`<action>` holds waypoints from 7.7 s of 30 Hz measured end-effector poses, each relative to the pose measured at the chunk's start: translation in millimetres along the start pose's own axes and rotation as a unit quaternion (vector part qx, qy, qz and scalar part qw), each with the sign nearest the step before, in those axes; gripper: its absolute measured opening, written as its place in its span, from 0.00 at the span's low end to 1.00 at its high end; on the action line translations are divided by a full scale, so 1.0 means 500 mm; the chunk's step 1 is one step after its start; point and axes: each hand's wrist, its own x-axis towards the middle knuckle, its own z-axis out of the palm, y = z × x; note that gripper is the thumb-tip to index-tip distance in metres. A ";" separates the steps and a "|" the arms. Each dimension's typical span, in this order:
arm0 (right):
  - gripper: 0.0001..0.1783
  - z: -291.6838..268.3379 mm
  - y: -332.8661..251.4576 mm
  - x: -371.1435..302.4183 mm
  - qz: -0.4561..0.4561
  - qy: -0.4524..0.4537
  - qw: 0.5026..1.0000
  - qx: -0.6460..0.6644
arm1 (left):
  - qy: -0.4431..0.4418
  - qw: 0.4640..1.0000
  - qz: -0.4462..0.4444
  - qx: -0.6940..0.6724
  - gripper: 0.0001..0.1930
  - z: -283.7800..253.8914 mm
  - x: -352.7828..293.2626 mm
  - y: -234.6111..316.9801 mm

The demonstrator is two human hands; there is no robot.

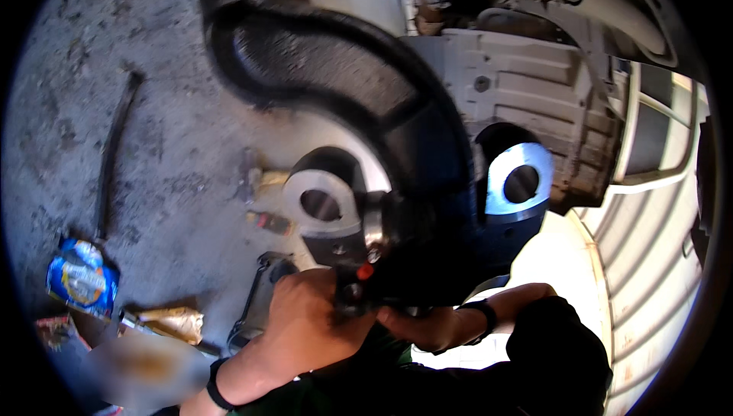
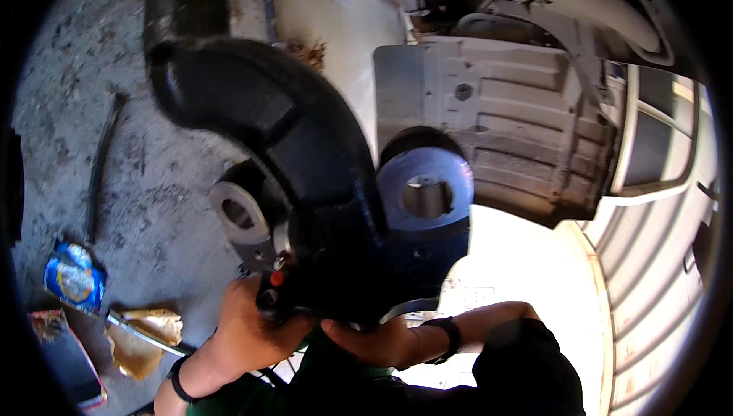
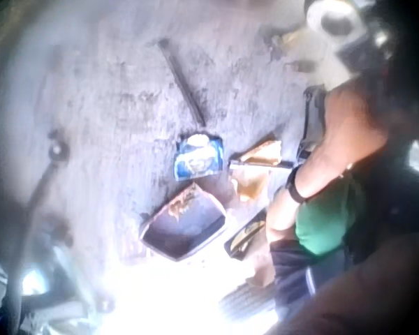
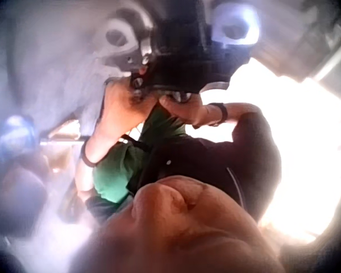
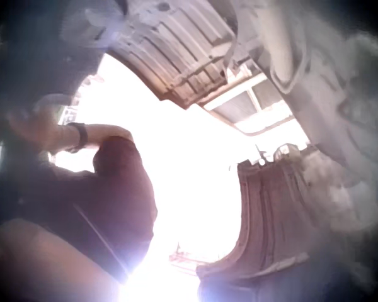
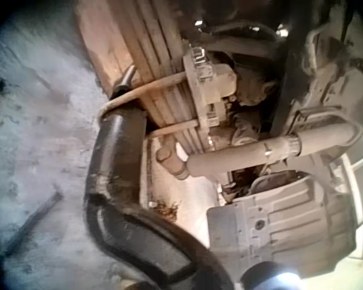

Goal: The person replaces a steering knuckle component under a vehicle. They position the metal part, tap it with a hammer to align it, and insert a metal pin by hand.

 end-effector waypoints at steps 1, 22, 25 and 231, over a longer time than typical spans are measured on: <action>0.16 -0.002 0.017 -0.006 -0.129 0.011 0.983 -0.129 | -0.004 1.000 -0.001 -0.002 0.07 0.007 -0.004 -0.001; 0.10 0.002 -0.011 0.032 -0.022 -0.119 0.932 0.342 | 0.260 0.953 -0.156 -0.026 0.08 0.014 -0.134 0.017; 0.10 0.005 -0.005 0.032 -0.021 -0.135 0.926 0.351 | 0.393 0.908 -0.145 0.006 0.07 -0.019 -0.236 0.063; 0.07 -0.203 -0.007 0.188 -0.424 -0.015 0.734 0.531 | 0.160 0.853 0.084 0.489 0.10 0.329 0.149 0.289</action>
